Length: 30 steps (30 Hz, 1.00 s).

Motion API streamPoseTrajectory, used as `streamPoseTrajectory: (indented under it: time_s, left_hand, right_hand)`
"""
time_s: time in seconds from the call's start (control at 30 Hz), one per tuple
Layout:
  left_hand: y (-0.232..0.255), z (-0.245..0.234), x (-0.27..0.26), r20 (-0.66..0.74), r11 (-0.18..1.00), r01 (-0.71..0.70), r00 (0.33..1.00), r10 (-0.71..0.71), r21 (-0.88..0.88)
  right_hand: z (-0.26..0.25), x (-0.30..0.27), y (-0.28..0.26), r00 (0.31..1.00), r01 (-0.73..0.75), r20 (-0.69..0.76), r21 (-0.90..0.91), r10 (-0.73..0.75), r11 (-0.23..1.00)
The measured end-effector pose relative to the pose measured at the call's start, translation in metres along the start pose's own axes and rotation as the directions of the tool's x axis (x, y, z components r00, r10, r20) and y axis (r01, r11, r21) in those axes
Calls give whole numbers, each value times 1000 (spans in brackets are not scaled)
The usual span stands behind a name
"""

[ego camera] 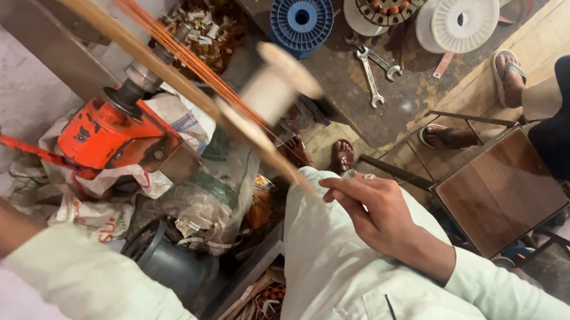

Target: The person operates a manual wire-winding machine by turning a crank to wind copper wire onto a white spool. They periodically stop to adjust the wire and guide it onto the spool, then resume cranking. The person also briefly uses a wrench on the machine's spindle.

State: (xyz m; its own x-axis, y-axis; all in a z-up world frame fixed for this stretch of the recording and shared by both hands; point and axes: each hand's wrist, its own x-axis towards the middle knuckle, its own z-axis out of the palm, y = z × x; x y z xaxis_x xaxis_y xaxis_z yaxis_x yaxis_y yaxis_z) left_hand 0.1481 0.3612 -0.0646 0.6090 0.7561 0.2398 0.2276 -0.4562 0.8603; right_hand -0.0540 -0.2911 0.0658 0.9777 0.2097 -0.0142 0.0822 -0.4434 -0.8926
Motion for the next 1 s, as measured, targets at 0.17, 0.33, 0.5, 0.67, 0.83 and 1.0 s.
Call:
streamPoseTrajectory:
  time_s: [0.17,0.33,0.5,0.67,0.83,1.0]
  left_hand:
    - [19,41,-2,-203,928,-99,962,182,359]
    - [61,60,-37,-67,952,-204,972,225,230]
    - [105,62,-94,80,908,-373,928,364,192]
    - [125,66,-130,130,857,-381,924,358,346]
    - [119,63,-158,206,894,-185,973,106,409]
    - [111,55,-188,180,757,-447,892,414,477]
  right_hand:
    - [0,-2,2,1000,-20,9,-29,20,999]
    - [-1,-5,4,1000,-29,-3,-4,29,1000]
    - [-2,-8,3,998,-61,10,-20,61,998]
    - [-4,-11,2,997,-69,18,-6,69,998]
    - [-5,-12,0,1000,-29,-8,-31,29,999]
    - [-5,-13,-1,1000,-5,-16,-44,5,999]
